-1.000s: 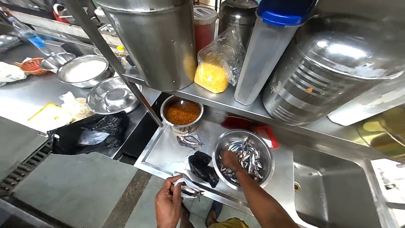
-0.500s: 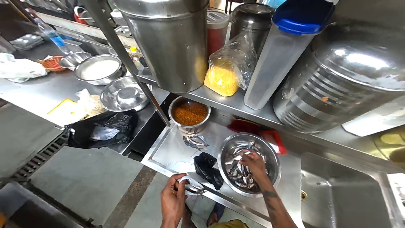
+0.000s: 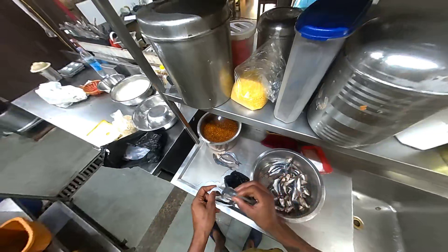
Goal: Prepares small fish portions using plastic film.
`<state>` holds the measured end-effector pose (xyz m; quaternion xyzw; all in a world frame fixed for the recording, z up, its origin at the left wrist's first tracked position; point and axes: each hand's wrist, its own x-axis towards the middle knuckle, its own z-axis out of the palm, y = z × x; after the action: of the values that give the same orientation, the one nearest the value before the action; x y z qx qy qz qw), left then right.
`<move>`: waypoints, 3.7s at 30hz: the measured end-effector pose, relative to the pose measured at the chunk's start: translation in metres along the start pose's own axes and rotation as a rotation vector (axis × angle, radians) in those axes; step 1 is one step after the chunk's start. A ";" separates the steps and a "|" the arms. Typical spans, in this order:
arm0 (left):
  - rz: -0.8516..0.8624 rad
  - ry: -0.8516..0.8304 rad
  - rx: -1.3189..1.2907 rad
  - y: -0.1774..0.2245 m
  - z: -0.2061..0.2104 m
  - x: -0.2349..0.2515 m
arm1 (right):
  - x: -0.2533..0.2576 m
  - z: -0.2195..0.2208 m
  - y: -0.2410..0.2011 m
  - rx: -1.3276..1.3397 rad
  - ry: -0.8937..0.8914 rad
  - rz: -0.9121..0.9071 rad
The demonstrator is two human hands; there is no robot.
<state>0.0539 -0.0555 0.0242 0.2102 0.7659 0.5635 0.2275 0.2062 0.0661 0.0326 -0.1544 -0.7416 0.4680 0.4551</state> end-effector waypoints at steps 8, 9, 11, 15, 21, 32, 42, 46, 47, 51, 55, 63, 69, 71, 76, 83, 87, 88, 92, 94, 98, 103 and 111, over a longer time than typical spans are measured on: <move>0.087 -0.069 -0.009 -0.007 0.001 -0.004 | -0.039 0.010 0.037 -0.206 -0.517 -0.198; 0.094 -0.069 -0.012 -0.009 0.001 -0.004 | -0.036 0.010 0.035 -0.184 -0.521 -0.173; 0.098 -0.067 -0.020 -0.011 0.002 -0.005 | -0.029 0.011 0.031 -0.159 -0.544 -0.096; 0.103 -0.113 0.007 -0.012 0.006 -0.007 | -0.022 0.022 0.032 -0.373 -0.490 -0.064; 0.118 -0.095 0.016 -0.014 0.009 -0.007 | -0.005 0.021 0.026 -0.482 -0.561 0.289; 0.124 -0.105 -0.042 -0.019 -0.001 -0.003 | 0.009 0.027 0.029 -0.507 -0.638 0.532; 0.072 -0.090 0.308 -0.025 -0.024 -0.002 | 0.027 0.026 0.006 -0.596 -0.722 0.545; -0.020 -0.183 0.378 -0.019 -0.038 0.000 | 0.018 0.022 0.016 -0.346 -0.599 0.585; -0.044 -0.244 0.398 -0.015 -0.042 0.002 | 0.019 0.022 0.016 -0.306 -0.576 0.606; -0.053 -0.415 0.404 0.001 -0.060 -0.005 | 0.009 0.026 0.022 -0.196 -0.519 0.697; 0.019 -0.299 0.201 0.003 -0.065 -0.006 | 0.006 0.022 0.032 0.189 -0.489 0.809; 0.209 -0.238 0.050 0.017 -0.076 0.000 | -0.014 0.070 0.044 0.855 -0.416 1.396; 0.262 -0.417 0.161 -0.006 -0.083 0.007 | 0.000 0.122 0.034 1.120 -0.273 1.346; 0.308 -0.469 0.330 -0.018 -0.083 0.013 | 0.002 0.137 0.037 1.029 -0.122 1.336; 0.220 -0.672 0.542 -0.028 -0.107 0.041 | 0.011 0.170 0.052 0.744 0.113 1.420; 0.076 -0.535 0.384 -0.047 -0.195 0.124 | 0.038 0.198 0.074 0.465 0.011 1.438; 0.060 0.070 0.405 -0.048 -0.277 0.198 | 0.055 0.230 0.076 0.421 -0.108 1.420; 0.065 0.171 0.433 -0.046 -0.298 0.216 | 0.062 0.241 0.074 0.434 -0.145 1.414; 0.047 0.399 0.633 -0.047 -0.360 0.283 | 0.099 0.295 0.060 0.468 -0.333 1.316; -0.014 0.365 0.671 -0.061 -0.375 0.311 | 0.123 0.327 0.055 0.460 -0.447 1.254; 0.014 0.222 0.378 -0.077 -0.383 0.352 | 0.172 0.395 0.059 0.406 -0.646 1.139; 0.121 0.072 -0.058 -0.029 -0.385 0.350 | 0.218 0.458 0.078 0.348 -0.741 1.162; 0.019 -0.057 -0.264 -0.034 -0.399 0.362 | 0.244 0.429 0.100 0.356 -0.481 1.204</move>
<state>-0.4748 -0.1616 0.0559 0.2016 0.6762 0.6553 0.2697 -0.2963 0.0394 0.0154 -0.3550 -0.5183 0.7768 -0.0446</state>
